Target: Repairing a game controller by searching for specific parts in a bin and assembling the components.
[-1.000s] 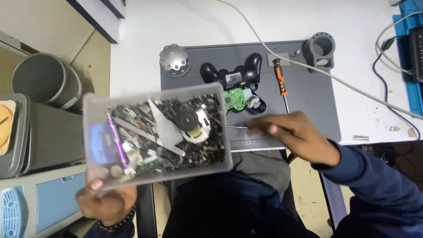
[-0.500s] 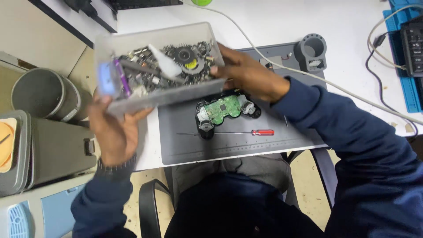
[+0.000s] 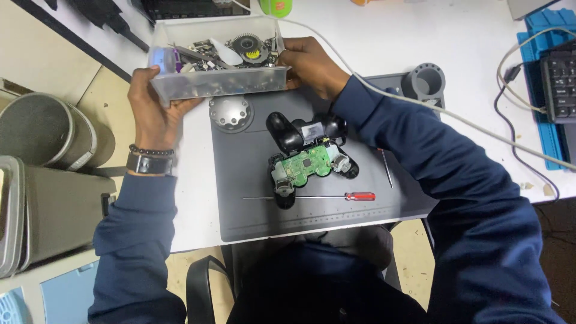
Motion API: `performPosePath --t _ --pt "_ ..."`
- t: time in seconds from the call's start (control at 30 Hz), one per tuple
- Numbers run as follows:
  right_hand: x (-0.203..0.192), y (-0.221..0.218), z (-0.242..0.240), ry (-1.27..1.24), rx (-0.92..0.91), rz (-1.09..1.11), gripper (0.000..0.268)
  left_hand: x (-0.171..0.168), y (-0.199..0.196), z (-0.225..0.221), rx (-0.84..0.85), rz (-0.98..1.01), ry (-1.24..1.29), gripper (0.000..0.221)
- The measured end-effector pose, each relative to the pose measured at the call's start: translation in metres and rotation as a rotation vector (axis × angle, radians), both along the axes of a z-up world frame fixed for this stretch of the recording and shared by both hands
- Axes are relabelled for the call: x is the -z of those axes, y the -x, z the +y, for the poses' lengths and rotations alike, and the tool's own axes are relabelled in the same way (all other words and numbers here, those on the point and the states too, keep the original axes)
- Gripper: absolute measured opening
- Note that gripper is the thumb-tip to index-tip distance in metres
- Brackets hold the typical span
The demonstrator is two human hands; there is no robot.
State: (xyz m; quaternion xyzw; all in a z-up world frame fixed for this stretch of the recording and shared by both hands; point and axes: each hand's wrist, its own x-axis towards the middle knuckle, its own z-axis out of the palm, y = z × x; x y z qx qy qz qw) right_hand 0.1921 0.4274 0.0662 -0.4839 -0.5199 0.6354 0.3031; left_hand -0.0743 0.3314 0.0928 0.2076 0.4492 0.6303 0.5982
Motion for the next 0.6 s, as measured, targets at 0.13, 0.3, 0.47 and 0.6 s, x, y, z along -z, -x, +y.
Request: performPosePath --t 0.13,0.3,0.47,0.6 --pt "0.005 0.0 0.015 -0.096 0.023 -0.146 0.027 0.019 0.007 0.025 -0.017 0.087 0.075 0.05" --pt "0.017 0.001 0.029 -0.241 0.025 -0.255 0.028 0.037 0.008 0.043 0.077 0.147 0.025 0.089" --pt "0.047 -0.002 0.048 -0.688 0.01 -0.626 0.007 0.088 0.025 0.084 -0.03 0.442 0.074 0.039" --pt "0.067 0.0 0.06 -0.785 0.055 -0.633 0.014 0.096 0.03 0.089 -0.097 0.963 -0.042 0.038"
